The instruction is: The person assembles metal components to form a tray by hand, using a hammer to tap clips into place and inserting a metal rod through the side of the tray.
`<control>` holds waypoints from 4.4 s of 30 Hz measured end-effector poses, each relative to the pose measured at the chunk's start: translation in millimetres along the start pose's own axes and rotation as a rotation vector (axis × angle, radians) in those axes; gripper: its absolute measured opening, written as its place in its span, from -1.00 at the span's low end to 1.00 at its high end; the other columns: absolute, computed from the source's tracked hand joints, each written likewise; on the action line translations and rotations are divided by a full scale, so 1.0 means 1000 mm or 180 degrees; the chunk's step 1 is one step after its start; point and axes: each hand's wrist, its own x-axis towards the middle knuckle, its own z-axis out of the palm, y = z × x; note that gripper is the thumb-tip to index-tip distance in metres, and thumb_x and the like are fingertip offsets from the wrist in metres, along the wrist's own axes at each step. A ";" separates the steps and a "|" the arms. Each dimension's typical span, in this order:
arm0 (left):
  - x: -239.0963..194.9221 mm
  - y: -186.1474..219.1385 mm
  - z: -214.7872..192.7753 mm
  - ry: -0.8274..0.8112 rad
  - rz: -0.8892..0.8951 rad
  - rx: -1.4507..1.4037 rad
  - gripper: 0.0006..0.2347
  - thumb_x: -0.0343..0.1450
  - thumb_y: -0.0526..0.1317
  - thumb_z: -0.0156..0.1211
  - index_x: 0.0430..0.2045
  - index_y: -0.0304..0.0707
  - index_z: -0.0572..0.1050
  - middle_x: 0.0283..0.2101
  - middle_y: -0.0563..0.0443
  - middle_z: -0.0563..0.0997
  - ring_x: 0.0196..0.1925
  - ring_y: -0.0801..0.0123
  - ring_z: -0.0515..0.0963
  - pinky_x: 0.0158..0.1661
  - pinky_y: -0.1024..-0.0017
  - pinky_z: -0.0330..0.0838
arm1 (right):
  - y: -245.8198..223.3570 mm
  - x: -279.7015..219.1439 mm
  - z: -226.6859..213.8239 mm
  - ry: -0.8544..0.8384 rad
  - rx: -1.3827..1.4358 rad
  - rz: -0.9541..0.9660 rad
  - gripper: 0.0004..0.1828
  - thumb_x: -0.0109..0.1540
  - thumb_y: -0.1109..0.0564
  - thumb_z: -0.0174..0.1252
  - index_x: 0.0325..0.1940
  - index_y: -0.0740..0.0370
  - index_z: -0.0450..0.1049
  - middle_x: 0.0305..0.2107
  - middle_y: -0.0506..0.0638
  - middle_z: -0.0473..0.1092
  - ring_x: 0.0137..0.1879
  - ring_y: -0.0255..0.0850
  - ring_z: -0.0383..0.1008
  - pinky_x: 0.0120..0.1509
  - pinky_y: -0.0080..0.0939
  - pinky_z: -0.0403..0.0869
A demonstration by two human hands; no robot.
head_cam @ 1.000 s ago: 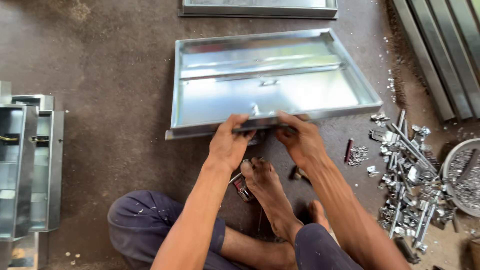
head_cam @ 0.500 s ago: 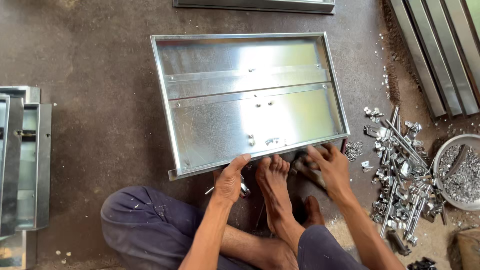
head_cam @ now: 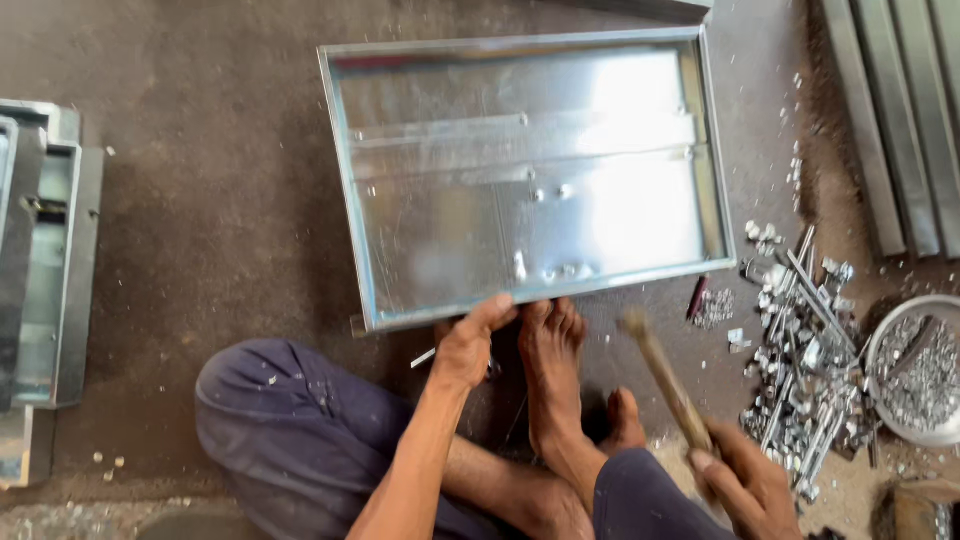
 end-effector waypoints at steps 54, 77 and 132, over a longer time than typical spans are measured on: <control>-0.023 0.096 0.111 0.0474 -0.0049 -0.0313 -0.85 0.31 -0.28 0.35 -0.37 -0.36 0.57 -0.22 0.00 0.61 -0.14 0.27 0.65 -0.13 0.32 0.67 | 0.062 0.100 0.027 0.1108 -0.2620 -0.2003 -0.51 0.19 -0.11 0.14 0.07 0.26 0.47 -0.17 0.19 0.49 -0.06 0.09 0.47 0.00 0.09 0.45; 0.003 0.087 0.099 0.0315 -0.0211 -0.0903 -0.61 0.33 -0.09 0.26 -0.08 -0.38 0.42 -0.12 -0.15 0.56 -0.06 0.13 0.53 0.05 0.19 0.43 | -0.166 0.168 0.111 0.0283 -0.1749 -0.3557 -0.59 0.22 -0.06 0.32 0.05 0.19 0.50 -0.20 0.10 0.45 -0.08 -0.02 0.42 0.12 0.04 0.36; 0.026 0.176 0.050 0.1068 0.1366 0.4393 -0.47 0.07 0.09 0.63 -0.38 -0.44 0.63 -0.41 -0.13 0.72 -0.39 0.31 0.72 -0.28 0.32 0.59 | -0.064 0.091 0.046 0.0305 0.0775 -0.2052 -0.43 0.35 -0.32 -0.18 -0.28 0.24 0.35 -0.65 -0.05 0.28 -0.55 -0.32 0.23 -0.57 -0.24 0.22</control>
